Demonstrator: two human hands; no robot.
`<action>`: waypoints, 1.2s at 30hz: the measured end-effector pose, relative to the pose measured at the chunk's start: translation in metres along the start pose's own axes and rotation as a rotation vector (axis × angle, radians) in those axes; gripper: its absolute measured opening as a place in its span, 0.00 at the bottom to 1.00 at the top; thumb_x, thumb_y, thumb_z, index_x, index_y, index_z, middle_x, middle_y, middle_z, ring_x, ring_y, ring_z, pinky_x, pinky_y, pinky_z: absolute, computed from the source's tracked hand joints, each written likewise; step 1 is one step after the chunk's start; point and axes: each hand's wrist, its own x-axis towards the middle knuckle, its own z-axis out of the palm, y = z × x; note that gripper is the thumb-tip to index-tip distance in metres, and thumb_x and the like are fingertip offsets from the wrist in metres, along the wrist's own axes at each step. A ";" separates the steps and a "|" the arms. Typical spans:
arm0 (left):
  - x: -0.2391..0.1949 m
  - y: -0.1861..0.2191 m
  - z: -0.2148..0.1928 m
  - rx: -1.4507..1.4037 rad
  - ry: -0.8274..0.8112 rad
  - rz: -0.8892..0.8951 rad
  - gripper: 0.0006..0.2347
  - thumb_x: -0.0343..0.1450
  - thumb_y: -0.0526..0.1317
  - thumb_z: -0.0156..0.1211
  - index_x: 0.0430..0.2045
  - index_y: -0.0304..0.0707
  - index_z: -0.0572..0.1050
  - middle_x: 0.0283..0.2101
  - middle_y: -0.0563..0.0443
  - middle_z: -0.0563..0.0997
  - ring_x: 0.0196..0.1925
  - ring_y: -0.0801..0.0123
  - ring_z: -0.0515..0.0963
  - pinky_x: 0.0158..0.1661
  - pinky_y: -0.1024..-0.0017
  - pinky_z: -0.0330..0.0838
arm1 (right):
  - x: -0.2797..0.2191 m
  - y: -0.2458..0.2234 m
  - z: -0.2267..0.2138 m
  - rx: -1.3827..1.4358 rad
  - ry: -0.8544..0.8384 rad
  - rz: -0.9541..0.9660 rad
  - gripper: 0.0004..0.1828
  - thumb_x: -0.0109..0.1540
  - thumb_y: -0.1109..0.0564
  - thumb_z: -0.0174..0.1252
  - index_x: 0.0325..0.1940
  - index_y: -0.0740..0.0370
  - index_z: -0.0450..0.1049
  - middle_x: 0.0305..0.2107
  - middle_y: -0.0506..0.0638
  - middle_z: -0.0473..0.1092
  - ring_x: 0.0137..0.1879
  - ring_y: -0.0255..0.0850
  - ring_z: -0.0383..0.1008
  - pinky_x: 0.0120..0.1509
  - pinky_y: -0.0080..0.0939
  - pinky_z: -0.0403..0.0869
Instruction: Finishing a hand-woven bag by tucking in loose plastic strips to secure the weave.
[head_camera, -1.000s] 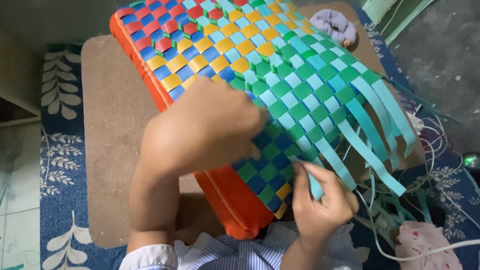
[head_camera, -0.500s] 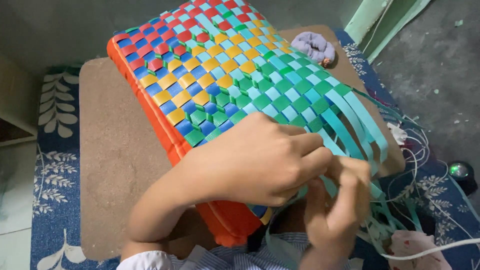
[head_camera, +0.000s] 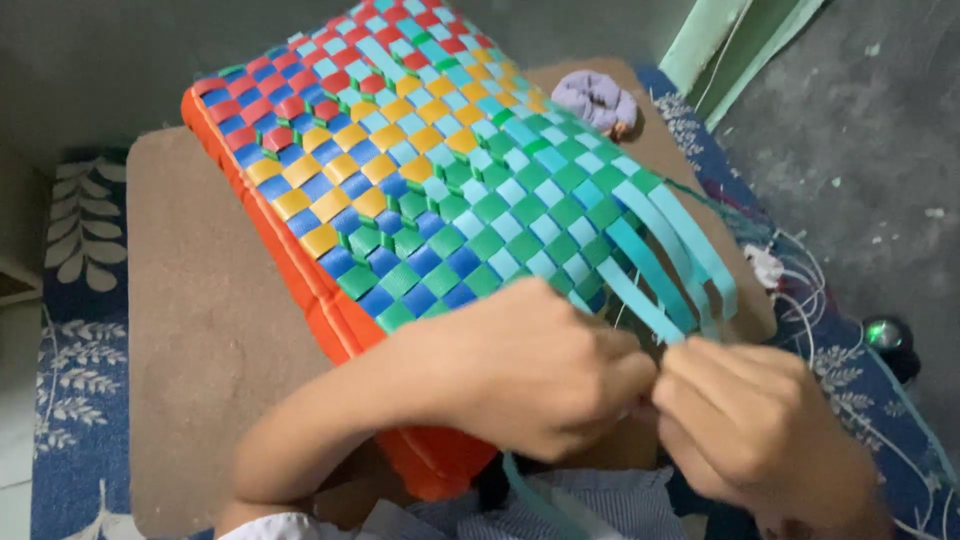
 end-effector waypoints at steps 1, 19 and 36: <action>0.002 0.003 0.001 -0.092 0.027 0.013 0.07 0.69 0.38 0.57 0.24 0.34 0.70 0.26 0.44 0.78 0.22 0.51 0.75 0.23 0.60 0.65 | -0.003 0.005 -0.002 0.128 0.000 -0.045 0.09 0.49 0.63 0.58 0.20 0.55 0.65 0.18 0.47 0.62 0.19 0.42 0.57 0.24 0.44 0.59; 0.011 0.015 0.010 -0.492 0.178 -0.093 0.07 0.72 0.36 0.44 0.25 0.36 0.65 0.25 0.49 0.77 0.22 0.54 0.72 0.27 0.66 0.66 | -0.045 -0.017 -0.007 -0.271 0.033 -0.130 0.07 0.54 0.63 0.60 0.36 0.65 0.76 0.16 0.46 0.62 0.15 0.37 0.61 0.19 0.39 0.62; 0.010 0.004 0.003 -0.260 0.232 -0.128 0.05 0.74 0.35 0.50 0.27 0.36 0.67 0.25 0.49 0.76 0.18 0.58 0.70 0.23 0.66 0.61 | -0.015 -0.001 0.014 0.190 0.334 0.271 0.05 0.55 0.64 0.61 0.25 0.65 0.73 0.10 0.45 0.56 0.16 0.33 0.47 0.23 0.37 0.51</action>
